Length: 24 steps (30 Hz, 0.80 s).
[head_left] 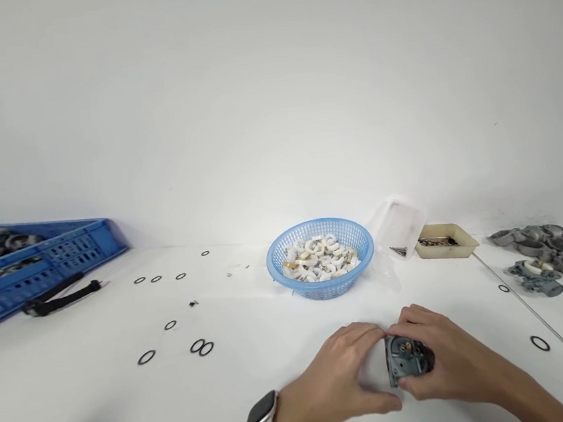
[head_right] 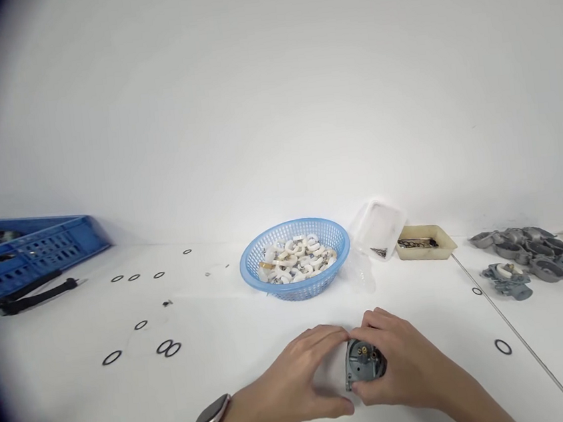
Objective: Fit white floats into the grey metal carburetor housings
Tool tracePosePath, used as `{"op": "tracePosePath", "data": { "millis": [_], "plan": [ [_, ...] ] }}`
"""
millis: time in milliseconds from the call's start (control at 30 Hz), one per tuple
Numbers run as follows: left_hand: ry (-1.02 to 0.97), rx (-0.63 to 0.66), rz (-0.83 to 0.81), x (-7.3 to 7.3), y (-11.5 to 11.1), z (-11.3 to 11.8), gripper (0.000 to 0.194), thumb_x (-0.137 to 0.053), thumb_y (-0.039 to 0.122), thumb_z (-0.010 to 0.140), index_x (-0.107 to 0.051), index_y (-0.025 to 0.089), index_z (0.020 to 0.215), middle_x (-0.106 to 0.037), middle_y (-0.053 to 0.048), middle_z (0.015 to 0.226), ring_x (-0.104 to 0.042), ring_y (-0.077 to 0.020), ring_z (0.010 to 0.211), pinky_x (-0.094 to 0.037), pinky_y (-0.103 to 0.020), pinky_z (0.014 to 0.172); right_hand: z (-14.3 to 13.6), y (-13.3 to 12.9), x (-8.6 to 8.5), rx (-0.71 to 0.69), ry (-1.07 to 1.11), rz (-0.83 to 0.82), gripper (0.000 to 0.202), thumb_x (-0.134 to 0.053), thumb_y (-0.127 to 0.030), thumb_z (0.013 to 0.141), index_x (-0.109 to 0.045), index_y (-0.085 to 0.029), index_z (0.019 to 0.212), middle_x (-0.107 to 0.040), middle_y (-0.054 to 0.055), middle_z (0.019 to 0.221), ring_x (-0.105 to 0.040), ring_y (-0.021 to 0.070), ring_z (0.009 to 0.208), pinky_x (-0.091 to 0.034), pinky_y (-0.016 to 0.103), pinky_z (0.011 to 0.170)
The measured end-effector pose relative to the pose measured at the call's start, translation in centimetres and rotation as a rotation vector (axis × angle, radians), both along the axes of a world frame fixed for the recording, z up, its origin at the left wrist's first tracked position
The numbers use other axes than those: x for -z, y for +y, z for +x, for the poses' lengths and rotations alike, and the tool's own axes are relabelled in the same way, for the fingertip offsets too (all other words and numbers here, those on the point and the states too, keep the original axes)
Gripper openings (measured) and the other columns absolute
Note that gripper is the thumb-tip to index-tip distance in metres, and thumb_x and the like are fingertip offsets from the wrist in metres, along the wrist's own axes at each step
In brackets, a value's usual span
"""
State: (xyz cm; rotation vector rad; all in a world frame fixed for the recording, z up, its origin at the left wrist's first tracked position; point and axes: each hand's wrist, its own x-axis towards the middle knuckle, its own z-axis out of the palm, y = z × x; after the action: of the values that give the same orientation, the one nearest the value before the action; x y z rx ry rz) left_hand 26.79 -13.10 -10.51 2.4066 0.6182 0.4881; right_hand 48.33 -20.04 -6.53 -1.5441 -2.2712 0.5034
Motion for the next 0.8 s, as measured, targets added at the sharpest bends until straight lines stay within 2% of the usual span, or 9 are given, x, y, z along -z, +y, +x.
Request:
{"op": "tracePosePath", "data": {
  "millis": [100,233,333,400,467,567,600,700,800],
  "plan": [
    [-0.013,-0.048,0.069,0.7,-0.1,0.5,0.06,-0.088,0.043,0.067,-0.064,0.022,0.118,-0.069,-0.005,0.116,-0.064,-0.0289,0.105,-0.049,-0.041,0.095,-0.5,0.2,0.0,0.022,-0.012,-0.028,0.024,-0.07,-0.018,0.068,-0.066,-0.025,0.091,-0.058,0.0,0.088,-0.057,0.0197,0.084,-0.048,0.031,0.069],
    [0.0,-0.077,0.127,0.8,0.1,0.5,0.055,-0.089,0.047,0.065,-0.065,0.021,0.108,-0.07,-0.003,0.102,-0.066,-0.0265,0.093,-0.051,-0.037,0.088,-0.2,0.3,0.0,0.014,-0.011,-0.019,0.034,-0.074,-0.026,0.073,-0.067,-0.026,0.107,-0.064,0.002,0.099,-0.061,0.0235,0.093,-0.053,0.037,0.08],
    [-0.009,-0.089,0.182,0.9,0.2,0.3,0.059,-0.088,0.054,0.063,-0.065,0.02,0.105,-0.07,-0.004,0.102,-0.066,-0.027,0.094,-0.05,-0.038,0.09,0.8,0.9,-0.1,0.017,0.049,0.073,0.04,-0.073,-0.037,0.081,-0.065,-0.027,0.119,-0.066,0.005,0.114,-0.061,0.0259,0.106,-0.054,0.04,0.091],
    [0.004,-0.083,0.227,0.9,0.3,0.3,0.061,-0.087,0.058,0.064,-0.065,0.019,0.105,-0.07,-0.004,0.101,-0.066,-0.0273,0.093,-0.05,-0.038,0.088,1.0,2.0,-0.6,0.043,0.082,0.178,0.032,-0.066,-0.042,0.09,-0.066,-0.027,0.119,-0.067,0.006,0.115,-0.062,0.0255,0.108,-0.054,0.041,0.091],
    [0.031,-0.07,0.275,0.9,0.2,0.3,0.06,-0.084,0.061,0.066,-0.065,0.018,0.102,-0.07,-0.005,0.098,-0.065,-0.0271,0.091,-0.05,-0.037,0.086,0.4,4.0,-1.7,0.053,0.055,0.283,0.025,-0.059,-0.043,0.095,-0.067,-0.027,0.113,-0.069,0.006,0.111,-0.064,0.0252,0.106,-0.055,0.041,0.09],
    [0.062,-0.061,0.326,0.8,0.1,0.3,0.057,-0.081,0.063,0.069,-0.065,0.017,0.099,-0.069,-0.005,0.096,-0.065,-0.0264,0.091,-0.049,-0.037,0.087,-2.0,8.3,-4.0,0.02,-0.162,0.35,0.023,-0.051,-0.036,0.1,-0.068,-0.026,0.112,-0.071,0.007,0.111,-0.063,0.0254,0.108,-0.053,0.042,0.093],
    [0.068,-0.06,0.336,0.8,0.1,0.3,0.057,-0.08,0.064,0.07,-0.065,0.017,0.099,-0.069,-0.005,0.096,-0.065,-0.0263,0.091,-0.049,-0.036,0.087,-3.1,10.0,-4.7,0.023,-0.296,0.327,0.026,-0.045,-0.031,0.103,-0.069,-0.026,0.112,-0.071,0.007,0.112,-0.062,0.0245,0.11,-0.052,0.041,0.094],
    [0.085,-0.06,0.36,0.9,0.1,0.4,0.058,-0.078,0.067,0.071,-0.065,0.018,0.098,-0.07,-0.005,0.096,-0.065,-0.026,0.09,-0.049,-0.036,0.085,-6.0,15.4,-6.0,-0.003,-0.438,0.233,0.028,-0.046,-0.018,0.101,-0.07,-0.023,0.112,-0.07,0.008,0.116,-0.061,0.0233,0.114,-0.051,0.038,0.096],
    [0.093,-0.046,0.389,1.0,0.2,0.4,0.06,-0.079,0.068,0.068,-0.066,0.018,0.098,-0.07,-0.006,0.096,-0.065,-0.0266,0.09,-0.049,-0.037,0.085,-8.1,19.7,-5.5,-0.022,-0.582,0.061,0.019,-0.06,-0.025,0.098,-0.068,-0.019,0.114,-0.067,0.009,0.119,-0.063,0.0236,0.109,-0.053,0.042,0.093]
  ]
}}
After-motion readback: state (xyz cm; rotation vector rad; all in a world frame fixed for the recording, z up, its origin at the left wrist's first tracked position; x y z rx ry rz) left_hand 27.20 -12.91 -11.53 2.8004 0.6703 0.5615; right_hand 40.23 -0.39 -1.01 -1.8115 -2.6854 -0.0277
